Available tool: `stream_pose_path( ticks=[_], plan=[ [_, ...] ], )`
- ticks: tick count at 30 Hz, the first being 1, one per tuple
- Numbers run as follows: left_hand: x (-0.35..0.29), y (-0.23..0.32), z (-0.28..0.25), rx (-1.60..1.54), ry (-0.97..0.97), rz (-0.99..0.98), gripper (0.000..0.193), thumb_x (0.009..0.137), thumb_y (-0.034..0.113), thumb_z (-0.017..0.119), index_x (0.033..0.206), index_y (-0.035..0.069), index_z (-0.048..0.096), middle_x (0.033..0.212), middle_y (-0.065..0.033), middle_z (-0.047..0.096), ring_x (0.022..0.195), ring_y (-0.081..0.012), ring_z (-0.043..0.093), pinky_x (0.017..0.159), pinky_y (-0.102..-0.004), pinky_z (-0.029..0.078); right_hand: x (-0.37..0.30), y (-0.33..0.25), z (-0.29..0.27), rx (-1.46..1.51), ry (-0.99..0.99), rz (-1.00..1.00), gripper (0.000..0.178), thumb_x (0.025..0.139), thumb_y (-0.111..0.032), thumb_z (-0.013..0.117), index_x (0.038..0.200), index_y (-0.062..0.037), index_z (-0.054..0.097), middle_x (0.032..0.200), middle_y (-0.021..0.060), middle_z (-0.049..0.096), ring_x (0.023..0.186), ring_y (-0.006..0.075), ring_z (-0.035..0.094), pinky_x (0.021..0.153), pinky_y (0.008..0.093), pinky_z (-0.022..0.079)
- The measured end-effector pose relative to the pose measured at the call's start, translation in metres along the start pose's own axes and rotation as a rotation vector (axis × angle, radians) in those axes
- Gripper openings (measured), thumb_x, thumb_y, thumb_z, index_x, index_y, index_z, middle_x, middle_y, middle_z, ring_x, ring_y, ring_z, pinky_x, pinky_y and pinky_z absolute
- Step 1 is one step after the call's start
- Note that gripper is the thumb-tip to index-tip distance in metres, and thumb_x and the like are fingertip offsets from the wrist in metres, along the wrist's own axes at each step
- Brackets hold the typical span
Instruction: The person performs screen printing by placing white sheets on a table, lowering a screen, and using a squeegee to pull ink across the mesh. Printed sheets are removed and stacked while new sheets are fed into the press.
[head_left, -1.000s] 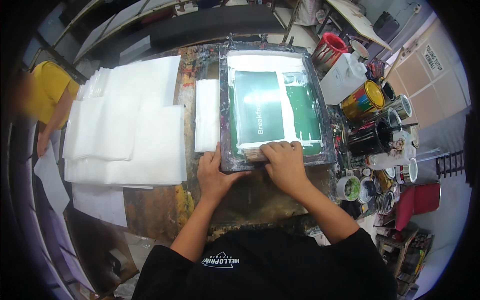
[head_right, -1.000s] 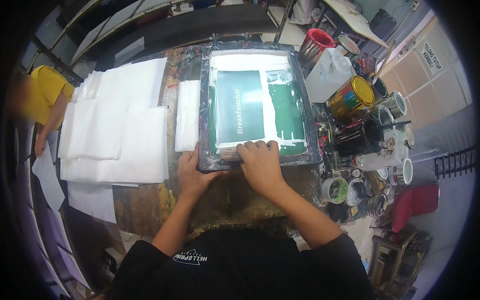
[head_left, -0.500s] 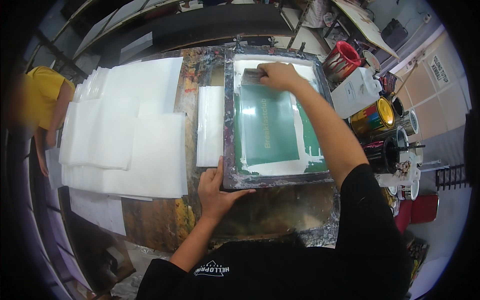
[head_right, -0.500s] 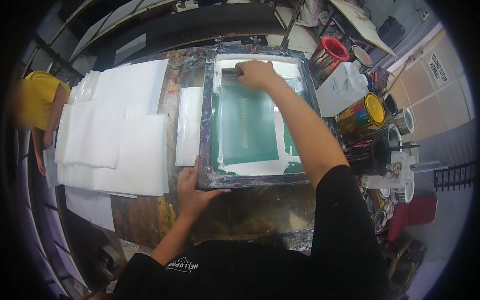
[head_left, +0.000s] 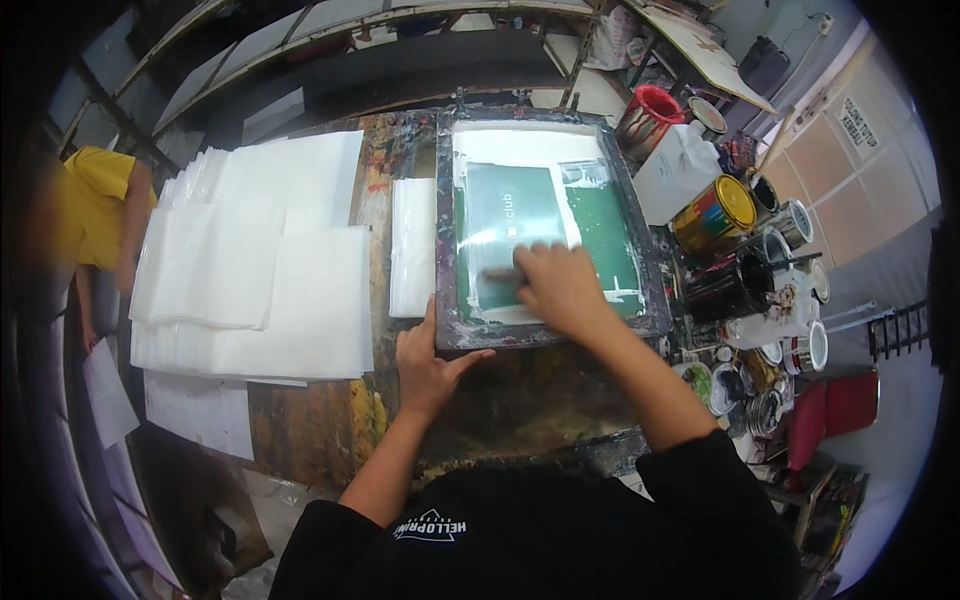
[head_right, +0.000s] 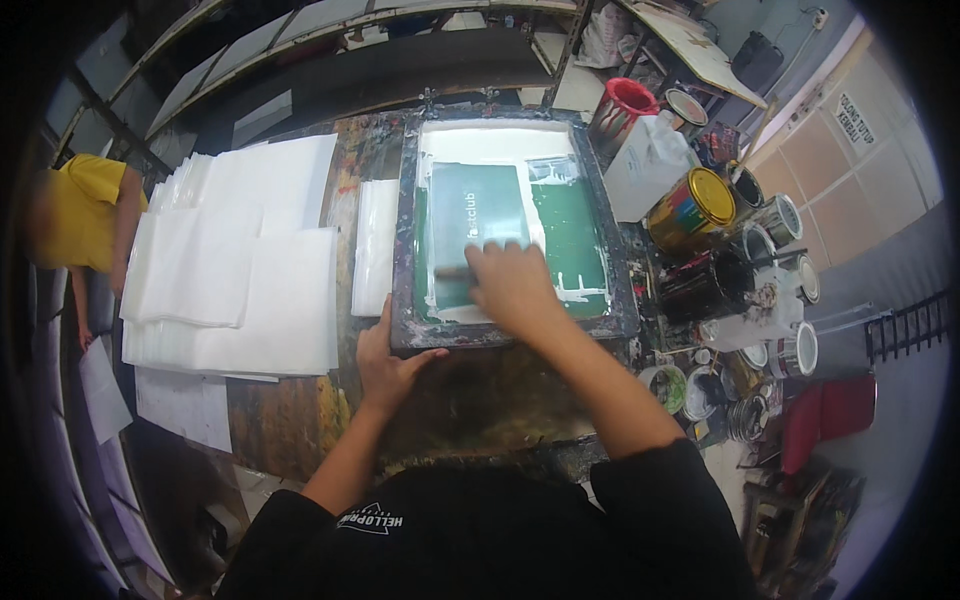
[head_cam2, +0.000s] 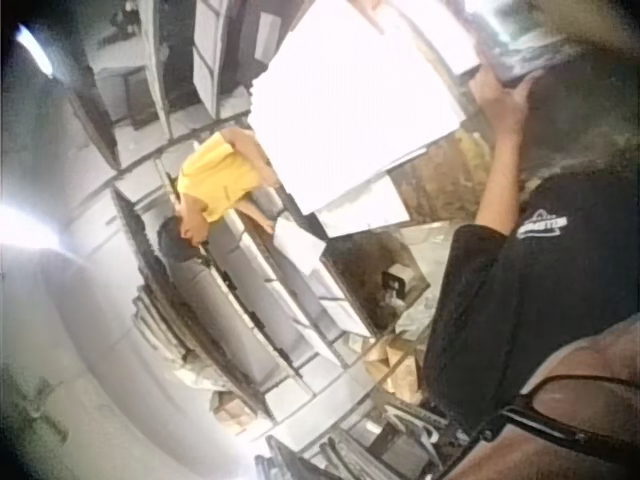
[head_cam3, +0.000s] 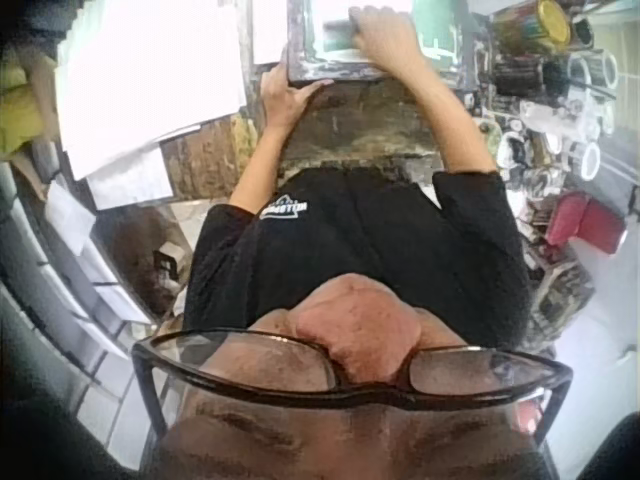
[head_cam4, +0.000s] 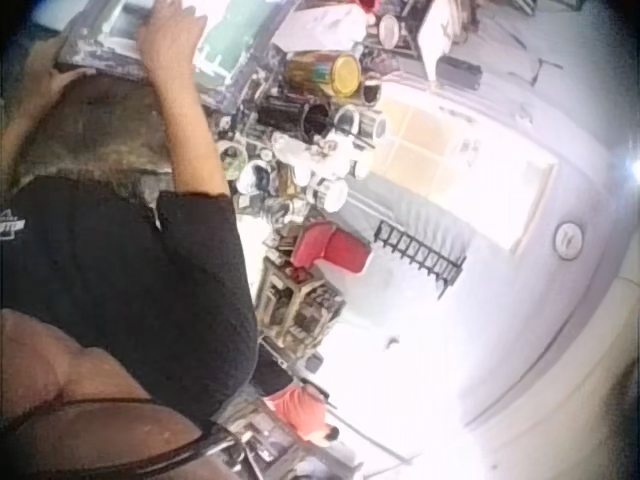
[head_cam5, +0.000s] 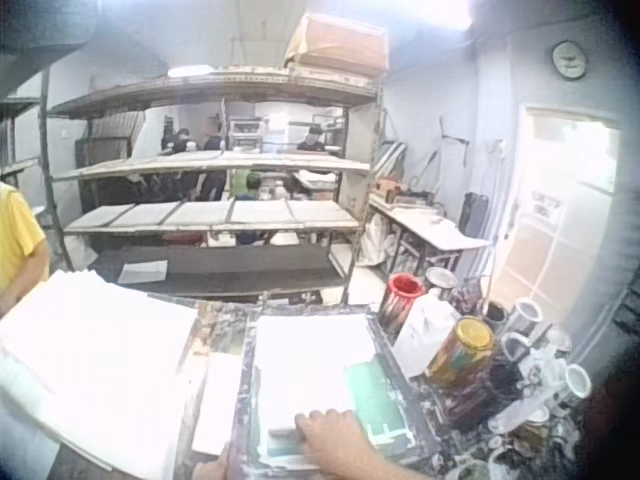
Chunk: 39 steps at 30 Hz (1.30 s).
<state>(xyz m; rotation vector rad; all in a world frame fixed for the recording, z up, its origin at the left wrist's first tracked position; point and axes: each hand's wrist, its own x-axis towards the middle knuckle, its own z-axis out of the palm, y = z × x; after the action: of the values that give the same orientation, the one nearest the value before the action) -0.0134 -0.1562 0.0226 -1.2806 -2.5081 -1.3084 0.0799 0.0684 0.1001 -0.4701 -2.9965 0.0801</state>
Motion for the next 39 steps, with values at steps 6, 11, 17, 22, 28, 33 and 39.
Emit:
stream_pose_path(
  ticks=[6, 11, 17, 22, 28, 33, 39],
  plan=[
    [0.016, 0.034, -0.001, -0.683, 0.132, -0.161, 0.095, 0.078, 0.023, 0.094, 0.15, -0.012, 0.043, 0.124, -0.0206, 0.067, 0.109, -0.0254, 0.068, 0.099, -0.038, 0.054, -0.04, -0.035, -0.066, 0.079, 0.192, 0.029, 0.048, 0.087, -0.047, 0.074, 0.105, -0.0045, 0.061, 0.095, 0.0119, 0.064, 0.09, 0.0325, 0.063, 0.08, 0.0477, 0.045],
    [0.076, 0.077, -0.035, -0.599, 0.158, -0.108, 0.096, 0.087, 0.031, 0.086, 0.158, -0.007, 0.033, 0.14, -0.0215, 0.054, 0.137, -0.029, 0.049, 0.111, -0.0408, 0.041, 0.017, -0.017, -0.118, -0.093, 0.717, -0.055, 0.056, 0.087, -0.061, 0.072, 0.08, -0.0065, 0.065, 0.076, 0.009, 0.061, 0.074, 0.0265, 0.059, 0.081, 0.0456, 0.038],
    [0.033, 0.037, -0.005, 0.561, -0.269, -0.003, 0.113, 0.089, 0.086, 0.044, 0.165, 0.005, 0.024, 0.166, -0.036, 0.017, 0.156, -0.0537, 0.003, 0.112, -0.08, -0.011, 0.066, -0.003, -0.168, -0.071, 0.76, -0.068, 0.067, 0.089, -0.072, 0.062, 0.075, -0.0062, 0.066, 0.072, 0.0124, 0.063, 0.073, 0.029, 0.064, 0.072, 0.0443, 0.04],
    [0.008, 0.027, 0.019, 0.573, -0.316, -0.052, 0.124, 0.085, 0.094, 0.034, 0.159, -0.007, 0.032, 0.166, -0.0318, 0.022, 0.159, -0.0438, 0.005, 0.112, -0.0782, -0.017, 0.091, 0.002, -0.198, 0.05, 0.643, 0.001, 0.079, 0.096, -0.075, 0.05, 0.059, -0.0051, 0.061, 0.052, 0.0074, 0.053, 0.052, 0.0213, 0.051, 0.061, 0.0419, 0.043],
    [0.046, 0.059, -0.004, 0.332, -0.158, 0.07, 0.108, 0.089, 0.075, 0.061, 0.145, -0.016, 0.046, 0.151, -0.0294, 0.051, 0.15, -0.0382, 0.038, 0.121, -0.0711, -0.006, 0.091, -0.002, -0.208, 0.04, 0.647, 0.051, 0.076, 0.095, -0.067, 0.058, 0.059, 0.0004, 0.062, 0.056, 0.0161, 0.058, 0.056, 0.0317, 0.059, 0.061, 0.0448, 0.045],
    [0.087, 0.054, -0.031, 0.319, 0.049, 0.055, 0.086, 0.093, 0.06, 0.068, 0.137, -0.013, 0.057, 0.139, -0.0279, 0.062, 0.142, -0.0392, 0.05, 0.124, -0.0683, -0.002, 0.087, -0.006, -0.209, 0.1, 0.609, 0.047, 0.075, 0.095, -0.067, 0.057, 0.063, 0.0006, 0.065, 0.06, 0.0174, 0.062, 0.061, 0.0338, 0.062, 0.073, 0.047, 0.047],
    [0.072, -0.045, -0.119, 0.587, 0.243, -0.056, 0.067, 0.093, 0.044, 0.076, 0.14, -0.001, 0.062, 0.144, -0.0197, 0.062, 0.142, -0.0358, 0.051, 0.124, -0.0671, 0.003, 0.081, -0.001, -0.192, 0.038, 0.666, -0.042, 0.075, 0.097, -0.068, 0.053, 0.071, -0.0005, 0.071, 0.068, 0.0183, 0.068, 0.073, 0.0359, 0.068, 0.085, 0.0523, 0.046]
  ],
)
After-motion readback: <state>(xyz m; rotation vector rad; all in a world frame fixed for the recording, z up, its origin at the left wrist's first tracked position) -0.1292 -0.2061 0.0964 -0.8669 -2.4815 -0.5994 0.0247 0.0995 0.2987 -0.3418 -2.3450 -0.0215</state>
